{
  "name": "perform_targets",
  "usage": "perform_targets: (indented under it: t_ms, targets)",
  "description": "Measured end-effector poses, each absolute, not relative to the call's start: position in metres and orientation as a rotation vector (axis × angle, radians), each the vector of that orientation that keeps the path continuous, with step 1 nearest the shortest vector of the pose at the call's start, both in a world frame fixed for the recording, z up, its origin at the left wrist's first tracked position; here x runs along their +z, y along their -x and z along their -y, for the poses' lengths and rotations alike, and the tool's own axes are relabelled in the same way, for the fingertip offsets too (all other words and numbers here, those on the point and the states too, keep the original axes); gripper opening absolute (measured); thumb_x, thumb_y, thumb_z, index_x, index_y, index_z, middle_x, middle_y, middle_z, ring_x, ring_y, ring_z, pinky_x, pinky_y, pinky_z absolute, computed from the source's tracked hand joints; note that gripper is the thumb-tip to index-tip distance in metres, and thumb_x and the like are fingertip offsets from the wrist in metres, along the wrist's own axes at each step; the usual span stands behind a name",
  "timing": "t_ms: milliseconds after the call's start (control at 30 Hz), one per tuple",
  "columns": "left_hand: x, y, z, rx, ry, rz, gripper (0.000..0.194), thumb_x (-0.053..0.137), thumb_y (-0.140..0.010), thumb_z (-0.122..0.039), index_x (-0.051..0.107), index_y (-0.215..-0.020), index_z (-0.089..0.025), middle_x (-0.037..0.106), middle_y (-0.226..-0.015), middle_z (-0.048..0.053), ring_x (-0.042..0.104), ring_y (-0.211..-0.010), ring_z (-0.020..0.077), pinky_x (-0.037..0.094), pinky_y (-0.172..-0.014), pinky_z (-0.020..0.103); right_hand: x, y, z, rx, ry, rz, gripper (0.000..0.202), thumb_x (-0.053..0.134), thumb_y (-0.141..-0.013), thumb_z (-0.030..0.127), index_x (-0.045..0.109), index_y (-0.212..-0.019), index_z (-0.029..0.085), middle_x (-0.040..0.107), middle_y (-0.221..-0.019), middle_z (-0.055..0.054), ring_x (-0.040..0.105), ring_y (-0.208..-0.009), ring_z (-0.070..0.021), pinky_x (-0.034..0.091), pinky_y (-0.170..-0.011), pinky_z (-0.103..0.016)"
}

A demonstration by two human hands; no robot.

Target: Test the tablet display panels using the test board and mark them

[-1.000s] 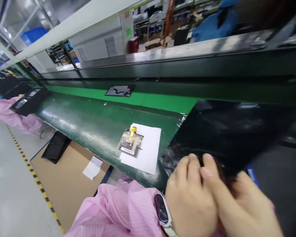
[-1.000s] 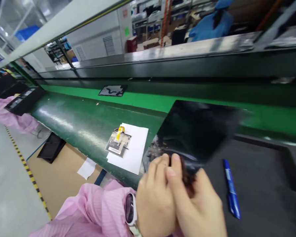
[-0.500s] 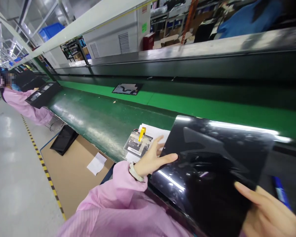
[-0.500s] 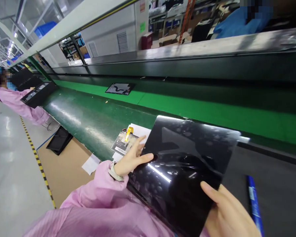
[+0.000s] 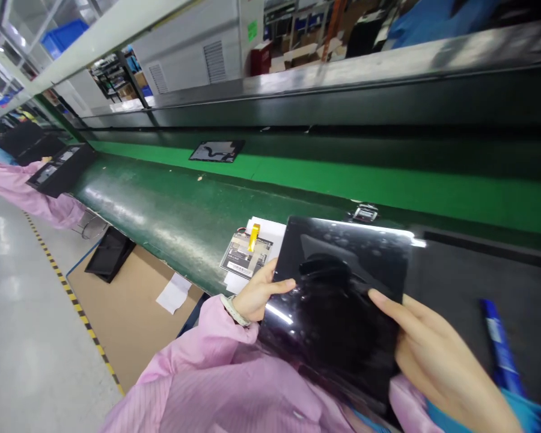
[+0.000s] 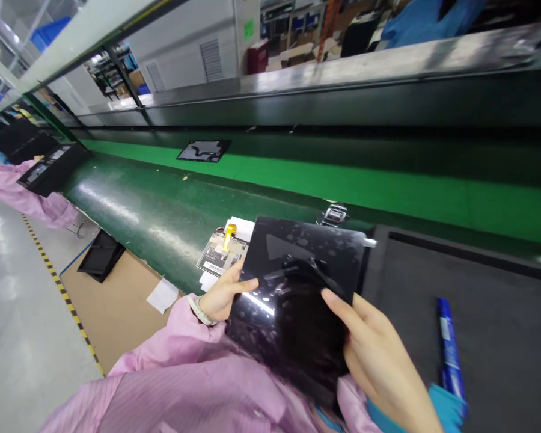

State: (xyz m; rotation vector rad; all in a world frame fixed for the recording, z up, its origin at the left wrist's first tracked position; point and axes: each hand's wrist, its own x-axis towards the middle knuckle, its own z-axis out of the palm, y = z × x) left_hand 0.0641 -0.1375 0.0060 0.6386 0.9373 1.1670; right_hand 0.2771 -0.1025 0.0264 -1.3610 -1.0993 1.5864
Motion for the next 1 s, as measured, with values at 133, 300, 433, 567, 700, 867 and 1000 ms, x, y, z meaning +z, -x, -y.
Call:
perform_targets:
  t_ms: [133, 300, 433, 567, 700, 867, 1000]
  targets:
    - [-0.007, -0.064, 0.133, 1.2, -0.661, -1.029, 0.054, 0.085, -0.072, -0.031, 0.072, -0.124, -0.024, 0.071, -0.13, 0.009, 0.055, -0.135, 0.0313, 0.037, -0.118, 0.046, 0.025, -0.269, 0.097, 1.781, 1.341, 0.823, 0.037, 0.089, -0.052, 0.048, 0.063, -0.066, 0.027, 0.074, -0.078, -0.005, 0.073, -0.088, -0.0309, 0.063, -0.079, -0.043]
    - [-0.003, -0.034, 0.132, 1.316, -0.913, -1.335, 0.05, 0.074, -0.078, -0.027, 0.068, -0.127, -0.022, 0.073, -0.117, 0.01, 0.069, -0.107, 0.0255, 0.053, -0.098, 0.041, 0.013, -0.267, 0.092, 1.728, 1.27, 0.84, 0.04, 0.083, -0.059, 0.056, 0.064, -0.077, 0.026, 0.074, -0.083, -0.004, 0.071, -0.099, -0.0303, 0.061, -0.082, -0.044]
    - [0.016, 0.02, 0.117, 1.381, -1.66, -1.849, 0.043, 0.052, -0.087, -0.012, 0.066, -0.127, -0.02, 0.067, -0.124, 0.012, 0.064, -0.112, 0.0245, 0.054, -0.1, 0.043, 0.008, -0.266, 0.087, 1.647, 1.244, 0.906, 0.04, 0.081, -0.064, 0.056, 0.063, -0.08, 0.024, 0.074, -0.092, -0.004, 0.067, -0.108, -0.0264, 0.055, -0.093, -0.04]
    - [0.02, 0.058, 0.076, 0.881, -2.201, -1.841, 0.061, 0.046, -0.084, -0.003, 0.058, -0.142, -0.021, 0.046, -0.155, 0.013, 0.045, -0.142, 0.0286, 0.036, -0.12, 0.052, 0.002, -0.263, 0.079, 1.676, 1.243, 0.892, 0.043, 0.081, -0.062, 0.056, 0.063, -0.082, 0.022, 0.073, -0.095, -0.003, 0.065, -0.105, -0.0232, 0.05, -0.097, -0.037]
    - [0.013, 0.062, 0.04, 0.736, -2.318, -1.567, 0.043, 0.055, -0.085, -0.008, 0.072, -0.121, -0.024, 0.052, -0.152, 0.01, 0.045, -0.143, 0.0293, 0.032, -0.122, 0.054, -0.006, -0.259, 0.072, 1.688, 1.269, 0.863, 0.046, 0.084, -0.06, 0.055, 0.062, -0.081, 0.02, 0.073, -0.093, -0.003, 0.064, -0.101, -0.0217, 0.048, -0.095, -0.035]
    - [0.011, 0.046, 0.02, 0.85, -2.154, -1.457, 0.026, 0.055, -0.096, -0.032, 0.079, -0.103, -0.023, 0.073, -0.126, 0.009, 0.061, -0.124, 0.0273, 0.041, -0.112, 0.046, -0.012, -0.254, 0.068, 1.737, 1.27, 0.827, 0.048, 0.085, -0.06, 0.056, 0.063, -0.083, 0.02, 0.073, -0.09, -0.003, 0.065, -0.104, -0.0227, 0.049, -0.094, -0.036]
    - [0.008, 0.035, 0.016, 0.893, -1.973, -1.509, 0.043, 0.048, -0.099, -0.05, 0.078, -0.099, -0.02, 0.078, -0.102, 0.009, 0.068, -0.098, 0.0252, 0.048, -0.094, 0.038, -0.013, -0.253, 0.067, 1.766, 1.273, 0.784, 0.05, 0.089, -0.054, 0.053, 0.064, -0.082, 0.02, 0.074, -0.093, -0.003, 0.064, -0.109, -0.0237, 0.049, -0.099, -0.038]
